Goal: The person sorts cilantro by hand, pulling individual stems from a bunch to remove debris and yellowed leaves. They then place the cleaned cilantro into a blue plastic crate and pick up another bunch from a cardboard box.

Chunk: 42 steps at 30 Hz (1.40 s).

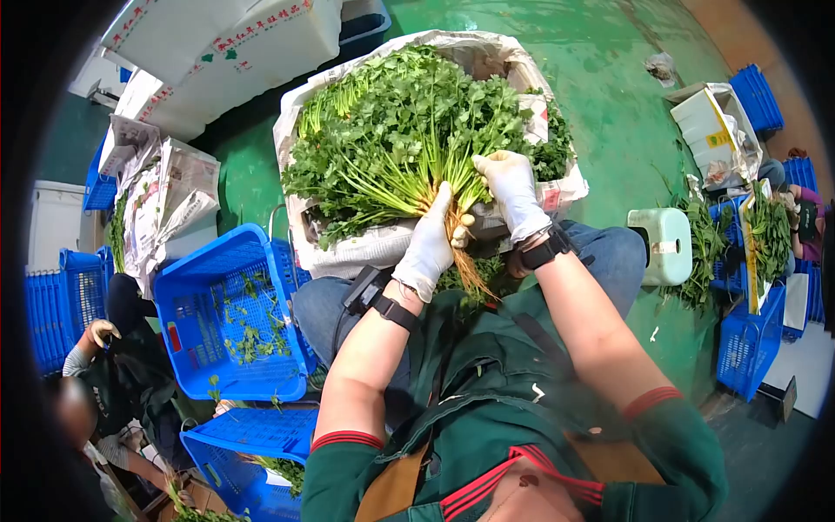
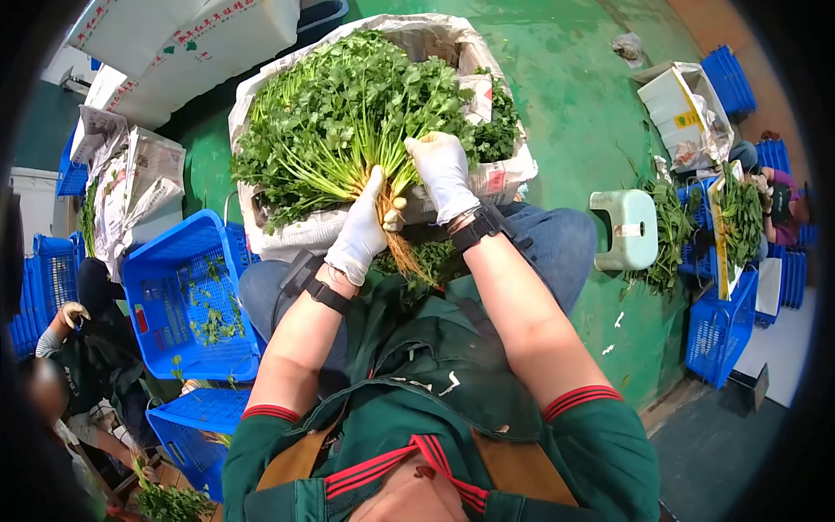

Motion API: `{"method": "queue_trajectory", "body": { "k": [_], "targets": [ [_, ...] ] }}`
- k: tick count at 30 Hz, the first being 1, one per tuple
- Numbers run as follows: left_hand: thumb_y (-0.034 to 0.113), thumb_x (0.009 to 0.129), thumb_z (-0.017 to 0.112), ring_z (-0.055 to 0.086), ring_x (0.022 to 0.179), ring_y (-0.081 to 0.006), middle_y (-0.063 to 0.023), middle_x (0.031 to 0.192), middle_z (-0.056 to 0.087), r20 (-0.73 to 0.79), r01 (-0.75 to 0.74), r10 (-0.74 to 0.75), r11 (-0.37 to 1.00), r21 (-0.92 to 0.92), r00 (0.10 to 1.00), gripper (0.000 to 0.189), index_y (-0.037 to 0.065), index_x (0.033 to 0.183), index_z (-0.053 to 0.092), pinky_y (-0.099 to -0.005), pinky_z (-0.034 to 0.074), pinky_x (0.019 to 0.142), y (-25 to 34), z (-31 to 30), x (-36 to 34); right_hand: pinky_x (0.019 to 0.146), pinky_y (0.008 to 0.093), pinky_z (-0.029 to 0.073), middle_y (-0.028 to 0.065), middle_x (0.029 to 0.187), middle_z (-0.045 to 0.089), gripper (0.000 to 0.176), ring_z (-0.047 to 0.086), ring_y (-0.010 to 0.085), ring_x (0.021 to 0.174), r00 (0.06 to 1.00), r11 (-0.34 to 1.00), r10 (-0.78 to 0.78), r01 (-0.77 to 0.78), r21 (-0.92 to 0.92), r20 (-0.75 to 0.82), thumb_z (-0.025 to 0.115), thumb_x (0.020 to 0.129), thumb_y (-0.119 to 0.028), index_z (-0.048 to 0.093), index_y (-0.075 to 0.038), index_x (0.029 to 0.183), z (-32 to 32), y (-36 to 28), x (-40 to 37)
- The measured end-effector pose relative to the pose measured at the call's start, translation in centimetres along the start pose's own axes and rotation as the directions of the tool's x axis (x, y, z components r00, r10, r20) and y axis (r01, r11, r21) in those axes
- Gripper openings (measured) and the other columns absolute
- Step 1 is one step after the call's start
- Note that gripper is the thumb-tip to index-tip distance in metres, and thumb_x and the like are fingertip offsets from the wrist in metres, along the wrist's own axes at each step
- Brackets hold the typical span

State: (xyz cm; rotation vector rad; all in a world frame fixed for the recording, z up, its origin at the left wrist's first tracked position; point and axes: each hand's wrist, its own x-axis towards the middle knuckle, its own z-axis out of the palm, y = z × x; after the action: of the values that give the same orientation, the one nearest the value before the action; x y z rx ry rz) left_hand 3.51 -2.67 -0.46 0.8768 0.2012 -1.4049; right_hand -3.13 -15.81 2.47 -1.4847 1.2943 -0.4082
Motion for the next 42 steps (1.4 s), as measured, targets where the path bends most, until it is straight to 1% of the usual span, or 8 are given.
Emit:
{"method": "queue_trajectory", "body": {
  "k": [11,13,19,21,23,26,38,42],
  "targets": [
    [0.041,0.09,0.055,0.058,0.069,-0.0131,-0.002,0.086,0.063,0.07,-0.052,0.059,0.994,-0.097,0.996,0.034,0.012,0.107,0.059,-0.0269,0.048,0.059,0.3,1.3,-0.8,0.062,0.0299,0.049,0.008,0.081,0.063,0.022,0.06,0.0152,0.07,0.846,0.9,-0.425,0.36,0.245,0.32,0.067,0.081,-0.018,0.06,0.0,0.09,0.2,2.2,-7.5],
    [0.037,0.091,0.054,0.059,0.084,-0.016,-0.0041,0.093,0.063,0.206,-0.035,0.068,0.986,-0.161,0.976,0.034,0.008,0.108,0.059,-0.0316,0.049,0.077,0.0,0.4,0.2,0.058,0.0312,0.048,0.0118,0.077,0.063,0.02,0.061,0.0183,0.069,0.672,0.657,-0.655,0.732,-0.178,0.346,0.065,0.08,-0.017,0.06,0.002,0.086,-0.9,0.7,-8.6],
    [0.041,0.09,0.054,0.047,0.047,-0.0082,0.0003,0.068,0.056,-0.021,0.058,-0.058,0.998,0.014,0.998,0.029,0.012,0.09,0.056,-0.0205,0.031,0.034,0.6,0.1,-0.4,0.073,0.0361,0.049,0.0141,0.085,0.065,0.025,0.063,0.0301,0.081,0.435,0.347,0.144,0.819,-0.457,0.889,0.069,0.073,-0.019,0.065,-0.005,0.093,-7.1,-4.7,-9.2],
    [0.042,0.09,0.055,0.048,0.047,-0.0087,0.0001,0.069,0.056,-0.009,0.011,-0.011,1.0,-0.01,1.0,0.029,0.013,0.091,0.056,-0.0201,0.031,0.035,0.4,0.4,-0.2,0.077,0.0355,0.049,0.0142,0.093,0.065,0.028,0.062,0.0301,0.086,0.601,0.682,-0.183,0.647,-0.34,0.778,0.067,0.074,-0.016,0.066,-0.009,0.1,-6.0,-4.7,-7.3],
    [0.042,0.089,0.057,0.049,0.048,-0.0095,0.0,0.07,0.058,-0.001,-0.035,0.035,0.999,-0.019,0.999,0.028,0.014,0.092,0.056,-0.02,0.031,0.035,0.1,-0.1,0.1,0.077,0.0366,0.049,0.0137,0.087,0.063,0.029,0.061,0.0311,0.084,0.643,0.55,-0.682,0.765,-0.335,0.349,0.067,0.075,-0.014,0.065,-0.012,0.104,-3.0,-4.0,-4.7],
    [0.043,0.087,0.058,0.049,0.051,-0.0092,0.0003,0.074,0.058,-0.063,-0.063,0.064,0.998,0.023,0.996,0.029,0.015,0.094,0.056,-0.0199,0.031,0.035,0.2,0.4,-0.4,0.074,0.0378,0.049,0.0138,0.084,0.06,0.026,0.06,0.031,0.082,0.678,0.421,-0.655,0.695,-0.583,0.335,0.065,0.075,-0.014,0.065,-0.013,0.101,-0.5,-5.1,-1.2],
    [0.05,0.084,0.059,0.043,0.043,-0.0104,-0.0016,0.068,0.057,-0.026,-0.005,0.005,1.0,0.012,1.0,0.035,0.016,0.09,0.056,-0.0205,0.029,0.035,0.3,0.0,-0.2,0.067,0.0386,0.045,0.0083,0.072,0.053,0.013,0.058,0.028,0.081,0.037,-0.281,-0.843,0.821,-0.498,0.536,0.058,0.063,-0.005,0.061,-0.006,0.076,-2.2,-6.3,-2.1],
    [0.053,0.083,0.058,0.043,0.042,-0.0095,0.0004,0.065,0.056,-0.055,-0.004,0.001,0.999,-0.051,0.999,0.038,0.015,0.086,0.057,-0.0202,0.029,0.034,0.3,0.3,-0.2,0.059,0.037,0.049,0.0102,0.076,0.058,0.008,0.06,0.0279,0.069,0.385,-0.026,-0.675,0.84,-0.541,0.63,0.056,0.07,-0.005,0.056,-0.005,0.078,-2.1,-4.2,-4.0]
  ]
}}
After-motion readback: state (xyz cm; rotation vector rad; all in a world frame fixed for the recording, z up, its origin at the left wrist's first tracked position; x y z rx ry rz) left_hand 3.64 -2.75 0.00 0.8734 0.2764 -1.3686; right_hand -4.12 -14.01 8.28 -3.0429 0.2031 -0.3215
